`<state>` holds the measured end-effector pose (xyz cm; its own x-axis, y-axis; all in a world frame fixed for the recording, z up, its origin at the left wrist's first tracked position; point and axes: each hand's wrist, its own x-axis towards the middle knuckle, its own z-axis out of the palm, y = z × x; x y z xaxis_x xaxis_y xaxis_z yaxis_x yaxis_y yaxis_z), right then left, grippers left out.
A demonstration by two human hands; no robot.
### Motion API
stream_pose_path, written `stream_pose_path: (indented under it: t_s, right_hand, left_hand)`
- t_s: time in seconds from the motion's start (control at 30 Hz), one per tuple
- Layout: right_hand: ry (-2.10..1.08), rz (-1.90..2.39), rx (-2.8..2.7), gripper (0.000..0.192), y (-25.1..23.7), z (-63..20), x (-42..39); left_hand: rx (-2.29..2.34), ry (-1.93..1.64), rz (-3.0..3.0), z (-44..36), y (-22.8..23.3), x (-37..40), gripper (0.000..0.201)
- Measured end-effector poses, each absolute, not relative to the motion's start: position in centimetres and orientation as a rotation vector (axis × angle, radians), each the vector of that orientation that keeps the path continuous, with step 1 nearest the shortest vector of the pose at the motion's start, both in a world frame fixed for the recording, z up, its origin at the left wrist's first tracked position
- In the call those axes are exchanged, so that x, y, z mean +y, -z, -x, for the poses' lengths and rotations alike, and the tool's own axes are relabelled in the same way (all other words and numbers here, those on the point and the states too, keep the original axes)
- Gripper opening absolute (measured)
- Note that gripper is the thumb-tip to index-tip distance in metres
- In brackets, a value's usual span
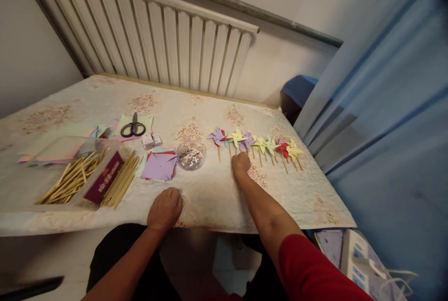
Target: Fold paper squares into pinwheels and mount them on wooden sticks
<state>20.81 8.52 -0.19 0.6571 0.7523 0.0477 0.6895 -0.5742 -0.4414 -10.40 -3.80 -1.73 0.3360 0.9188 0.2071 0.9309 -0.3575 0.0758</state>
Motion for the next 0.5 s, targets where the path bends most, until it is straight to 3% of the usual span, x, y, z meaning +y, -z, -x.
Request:
stream_pose_path:
  t_s: [0.27,0.5]
  right_hand:
    - [-0.199,2.357,-1.237,0.017,0.4,-17.4,8.0]
    - [-0.243,2.355,-1.413,0.024,0.4,-14.1,7.9]
  left_hand:
    - [-1.735,0.308,2.517,10.4,2.0,-3.8,0.021]
    - [-1.725,0.312,2.514,10.6,2.1,-3.8,0.021]
